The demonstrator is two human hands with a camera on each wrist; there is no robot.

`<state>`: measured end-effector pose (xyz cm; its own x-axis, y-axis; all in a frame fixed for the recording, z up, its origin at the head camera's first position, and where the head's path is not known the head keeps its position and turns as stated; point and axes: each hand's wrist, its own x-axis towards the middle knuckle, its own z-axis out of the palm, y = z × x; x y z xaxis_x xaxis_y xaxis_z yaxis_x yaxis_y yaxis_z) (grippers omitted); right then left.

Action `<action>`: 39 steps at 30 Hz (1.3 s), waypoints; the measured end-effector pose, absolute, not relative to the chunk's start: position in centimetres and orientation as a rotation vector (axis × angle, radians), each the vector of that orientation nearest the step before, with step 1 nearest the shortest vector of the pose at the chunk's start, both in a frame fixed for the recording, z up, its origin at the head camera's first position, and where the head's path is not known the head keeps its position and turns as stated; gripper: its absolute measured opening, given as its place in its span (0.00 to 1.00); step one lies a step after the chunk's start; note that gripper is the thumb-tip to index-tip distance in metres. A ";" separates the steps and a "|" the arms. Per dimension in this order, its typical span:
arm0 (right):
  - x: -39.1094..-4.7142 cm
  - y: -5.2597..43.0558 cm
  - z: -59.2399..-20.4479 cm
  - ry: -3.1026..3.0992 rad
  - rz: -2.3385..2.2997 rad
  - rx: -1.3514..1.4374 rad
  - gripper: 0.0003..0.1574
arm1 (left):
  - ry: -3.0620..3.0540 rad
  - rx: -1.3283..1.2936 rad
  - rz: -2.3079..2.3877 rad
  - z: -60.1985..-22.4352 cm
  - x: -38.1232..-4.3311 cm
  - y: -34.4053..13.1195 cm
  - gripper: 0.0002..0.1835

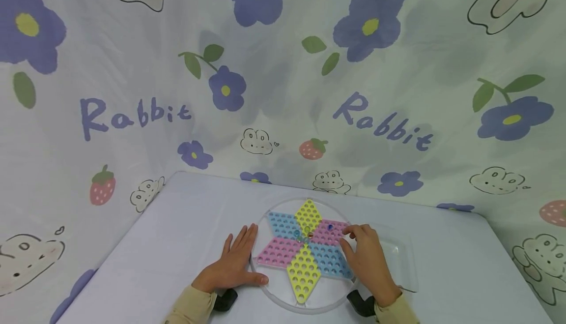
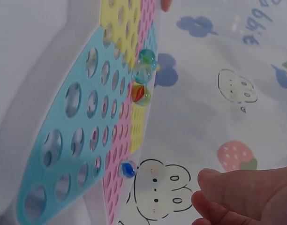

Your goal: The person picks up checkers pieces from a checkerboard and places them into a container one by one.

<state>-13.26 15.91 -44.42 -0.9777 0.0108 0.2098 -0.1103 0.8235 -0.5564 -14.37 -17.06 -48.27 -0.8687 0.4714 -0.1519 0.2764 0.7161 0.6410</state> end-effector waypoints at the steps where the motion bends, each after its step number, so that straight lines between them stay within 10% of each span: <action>1: -13.3 15.8 -44.5 -2.801 0.876 0.081 0.11 | 2.616 0.585 0.907 -48.3 -14.4 -17.1 0.70; 39: -15.7 11.3 -46.1 -2.788 0.976 0.167 0.07 | 2.616 0.556 0.888 -48.4 -14.4 -17.0 0.71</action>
